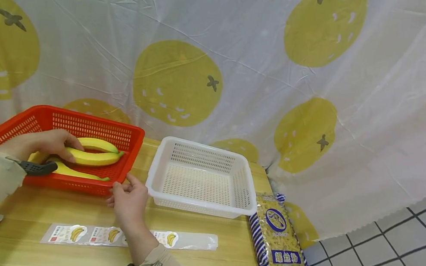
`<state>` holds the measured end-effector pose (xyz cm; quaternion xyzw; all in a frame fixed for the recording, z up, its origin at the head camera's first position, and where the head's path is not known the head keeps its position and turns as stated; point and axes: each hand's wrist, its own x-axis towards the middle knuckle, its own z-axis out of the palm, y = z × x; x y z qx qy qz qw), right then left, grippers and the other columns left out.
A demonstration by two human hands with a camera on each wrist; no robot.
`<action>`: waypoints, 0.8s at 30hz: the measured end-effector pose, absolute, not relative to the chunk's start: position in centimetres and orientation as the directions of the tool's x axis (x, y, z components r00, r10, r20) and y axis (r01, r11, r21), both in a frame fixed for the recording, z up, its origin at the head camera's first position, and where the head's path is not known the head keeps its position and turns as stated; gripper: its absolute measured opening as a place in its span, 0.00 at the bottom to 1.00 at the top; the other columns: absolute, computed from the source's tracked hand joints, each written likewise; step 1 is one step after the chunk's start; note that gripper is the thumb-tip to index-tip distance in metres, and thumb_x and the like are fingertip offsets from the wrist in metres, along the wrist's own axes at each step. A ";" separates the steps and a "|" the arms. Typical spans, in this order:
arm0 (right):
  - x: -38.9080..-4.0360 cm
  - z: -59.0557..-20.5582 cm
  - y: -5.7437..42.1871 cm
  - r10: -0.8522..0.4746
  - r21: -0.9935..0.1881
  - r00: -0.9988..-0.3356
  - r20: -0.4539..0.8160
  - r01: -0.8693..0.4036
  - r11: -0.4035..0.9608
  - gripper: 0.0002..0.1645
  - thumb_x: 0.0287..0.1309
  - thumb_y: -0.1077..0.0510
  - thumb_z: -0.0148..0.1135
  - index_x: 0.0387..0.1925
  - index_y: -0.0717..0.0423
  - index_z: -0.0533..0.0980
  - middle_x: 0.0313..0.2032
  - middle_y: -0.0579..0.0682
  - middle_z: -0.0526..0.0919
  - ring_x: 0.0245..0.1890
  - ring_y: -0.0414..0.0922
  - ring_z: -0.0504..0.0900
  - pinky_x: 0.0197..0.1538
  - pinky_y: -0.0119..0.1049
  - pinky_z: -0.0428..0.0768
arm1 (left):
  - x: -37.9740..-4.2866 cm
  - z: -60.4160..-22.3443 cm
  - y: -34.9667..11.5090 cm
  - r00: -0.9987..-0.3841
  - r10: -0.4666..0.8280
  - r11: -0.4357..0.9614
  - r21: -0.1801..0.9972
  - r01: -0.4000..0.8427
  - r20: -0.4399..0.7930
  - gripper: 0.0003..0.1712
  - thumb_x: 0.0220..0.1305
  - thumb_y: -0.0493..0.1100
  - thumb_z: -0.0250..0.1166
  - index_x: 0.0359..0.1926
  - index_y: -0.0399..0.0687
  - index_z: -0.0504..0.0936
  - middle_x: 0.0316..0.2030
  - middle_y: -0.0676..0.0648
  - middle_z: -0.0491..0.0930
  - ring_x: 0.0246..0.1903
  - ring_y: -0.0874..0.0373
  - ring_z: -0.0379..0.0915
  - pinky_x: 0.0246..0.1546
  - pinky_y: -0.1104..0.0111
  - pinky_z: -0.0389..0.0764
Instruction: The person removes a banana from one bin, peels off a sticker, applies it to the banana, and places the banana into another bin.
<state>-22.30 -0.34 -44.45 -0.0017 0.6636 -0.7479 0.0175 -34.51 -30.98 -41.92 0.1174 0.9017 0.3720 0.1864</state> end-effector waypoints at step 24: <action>-21.9 -44.7 -0.1 -0.017 -0.989 -1.000 -0.023 0.026 -0.148 0.27 0.62 0.66 0.70 0.62 0.57 0.78 0.31 0.56 0.87 0.19 0.44 0.81 0.25 0.34 0.85 | -34.0 -39.6 -30.7 -0.944 0.330 0.800 0.522 0.297 0.031 0.29 0.57 0.53 0.78 0.54 0.38 0.86 0.51 0.37 0.86 0.51 0.42 0.80 0.55 0.43 0.78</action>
